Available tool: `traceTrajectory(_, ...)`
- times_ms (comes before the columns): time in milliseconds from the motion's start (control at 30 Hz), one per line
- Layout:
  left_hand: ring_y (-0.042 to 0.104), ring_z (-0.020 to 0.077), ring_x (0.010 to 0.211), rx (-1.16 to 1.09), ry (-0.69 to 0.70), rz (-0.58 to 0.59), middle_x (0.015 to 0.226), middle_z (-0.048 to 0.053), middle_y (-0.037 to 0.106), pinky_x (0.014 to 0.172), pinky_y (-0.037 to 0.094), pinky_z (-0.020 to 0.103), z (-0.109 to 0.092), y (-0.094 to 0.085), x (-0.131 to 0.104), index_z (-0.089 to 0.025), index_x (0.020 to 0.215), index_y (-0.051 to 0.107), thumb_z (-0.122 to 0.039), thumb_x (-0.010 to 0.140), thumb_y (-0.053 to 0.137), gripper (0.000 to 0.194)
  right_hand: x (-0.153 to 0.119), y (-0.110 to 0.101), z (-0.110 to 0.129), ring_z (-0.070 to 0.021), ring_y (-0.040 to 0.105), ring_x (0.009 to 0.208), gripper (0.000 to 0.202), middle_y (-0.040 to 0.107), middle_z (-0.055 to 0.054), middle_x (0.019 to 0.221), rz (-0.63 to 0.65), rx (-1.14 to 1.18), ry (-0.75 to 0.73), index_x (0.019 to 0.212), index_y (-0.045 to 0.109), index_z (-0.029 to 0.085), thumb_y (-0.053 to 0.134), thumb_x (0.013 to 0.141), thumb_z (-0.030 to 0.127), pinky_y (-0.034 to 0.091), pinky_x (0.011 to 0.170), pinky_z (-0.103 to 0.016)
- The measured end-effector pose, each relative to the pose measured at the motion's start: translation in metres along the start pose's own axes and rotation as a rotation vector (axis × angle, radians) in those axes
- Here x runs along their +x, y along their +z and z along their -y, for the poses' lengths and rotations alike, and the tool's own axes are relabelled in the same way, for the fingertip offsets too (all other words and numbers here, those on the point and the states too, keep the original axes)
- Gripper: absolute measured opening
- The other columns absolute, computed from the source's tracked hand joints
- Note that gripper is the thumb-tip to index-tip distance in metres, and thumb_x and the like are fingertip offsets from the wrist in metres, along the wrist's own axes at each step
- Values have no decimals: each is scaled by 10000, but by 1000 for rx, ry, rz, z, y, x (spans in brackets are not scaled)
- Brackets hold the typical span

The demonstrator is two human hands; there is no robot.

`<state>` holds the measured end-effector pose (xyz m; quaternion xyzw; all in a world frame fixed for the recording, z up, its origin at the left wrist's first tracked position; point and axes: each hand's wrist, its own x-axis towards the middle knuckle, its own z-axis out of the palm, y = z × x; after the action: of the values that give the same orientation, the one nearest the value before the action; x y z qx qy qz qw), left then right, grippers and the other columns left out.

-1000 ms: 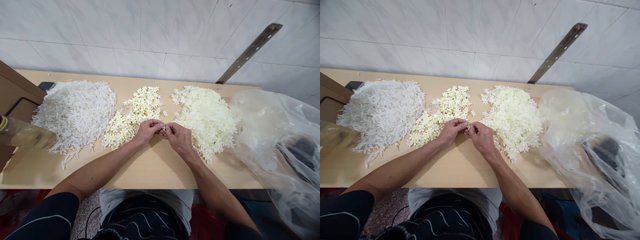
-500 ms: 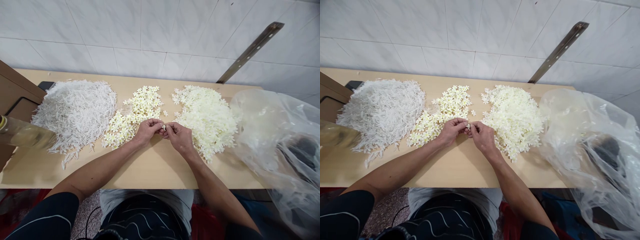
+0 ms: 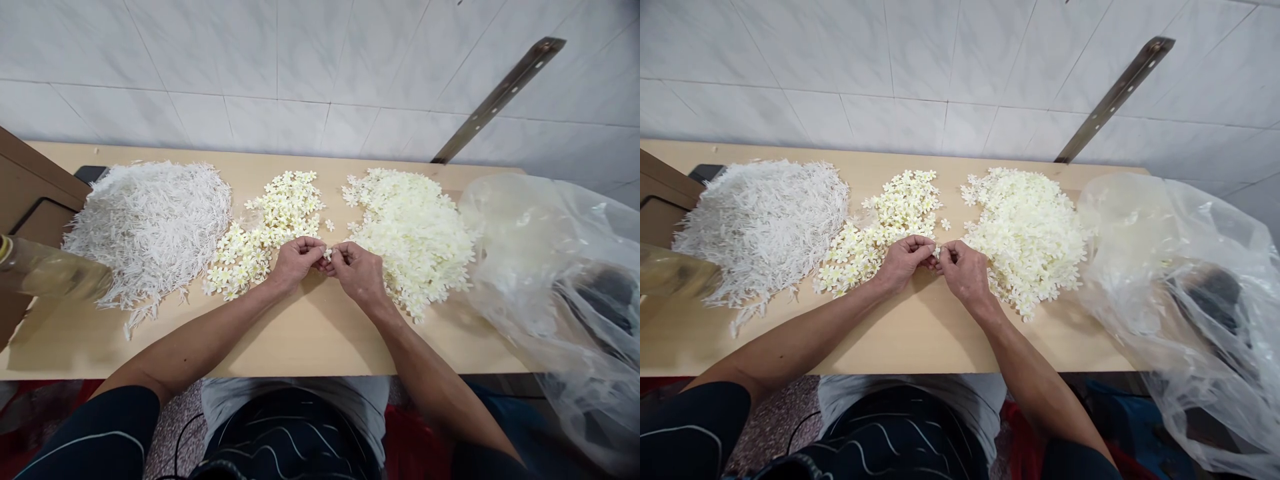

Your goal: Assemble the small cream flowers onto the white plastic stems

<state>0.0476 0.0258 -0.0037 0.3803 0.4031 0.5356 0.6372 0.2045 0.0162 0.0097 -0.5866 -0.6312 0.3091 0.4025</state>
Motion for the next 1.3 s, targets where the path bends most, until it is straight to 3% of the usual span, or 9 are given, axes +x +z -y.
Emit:
traceTrajectory(167, 706, 173, 648, 26, 47, 37, 731, 62, 735, 690, 587, 315, 0, -1, -1, -126, 933, 704, -368, 760, 849, 331, 1, 0, -2, -195, 755, 646, 218, 767, -28, 713, -19, -22, -6, 893, 715, 205, 618, 937, 395, 631, 665, -305)
traceTrajectory(333, 709, 170, 666, -20, 26, 45, 768, 49, 732, 716, 598, 329, 5, -2, 0, -132, 965, 691, -323, 710, 878, 370, 2, -1, -3, -200, 751, 665, 157, 771, -34, 731, -64, -140, -44, 860, 718, 206, 629, 900, 329, 609, 653, -296)
traceTrajectory(700, 658, 135, 625, -72, -34, 76, 709, 38, 708, 662, 536, 277, -6, -2, 0, -129, 956, 713, -227, 692, 818, 301, 6, -10, 5, -156, 678, 508, 234, 693, -5, 638, 72, 190, 111, 840, 627, 191, 618, 926, 409, 566, 527, -258)
traceTrajectory(967, 648, 130, 617, -140, -72, 29, 715, 29, 689, 652, 528, 281, -6, -4, 3, -134, 929, 720, -223, 673, 806, 284, 9, -14, 11, -125, 565, 520, 259, 615, 6, 633, 153, 439, 215, 763, 618, 197, 684, 847, 433, 524, 480, -255)
traceTrajectory(1067, 644, 127, 619, -154, -65, 22, 734, 33, 694, 648, 527, 281, -4, -6, 5, -133, 934, 719, -220, 674, 812, 289, 11, -23, 6, -139, 571, 514, 243, 621, 2, 649, 107, 278, 152, 785, 626, 205, 638, 882, 428, 507, 487, -273)
traceTrajectory(1167, 652, 134, 640, -160, -59, 54, 742, 39, 697, 669, 536, 292, -2, -6, 5, -134, 940, 719, -237, 684, 827, 296, 14, -35, -2, -158, 589, 533, 150, 656, -12, 675, -99, -139, -18, 825, 662, 212, 611, 894, 334, 513, 572, -302)
traceTrajectory(1233, 653, 137, 640, -153, -54, 71, 735, 42, 696, 666, 533, 292, -3, -6, 4, -132, 939, 717, -246, 688, 835, 300, 15, -41, -6, -171, 607, 593, 95, 709, -49, 785, -211, -361, -152, 834, 684, 209, 612, 874, 258, 527, 667, -329)
traceTrajectory(1300, 652, 139, 634, -123, -50, 71, 716, 44, 697, 655, 527, 286, -5, -4, 2, -129, 936, 717, -247, 689, 836, 299, 14, -43, -6, -174, 613, 629, 100, 737, -78, 912, -244, -442, -256, 856, 702, 207, 609, 883, 230, 531, 723, -344)
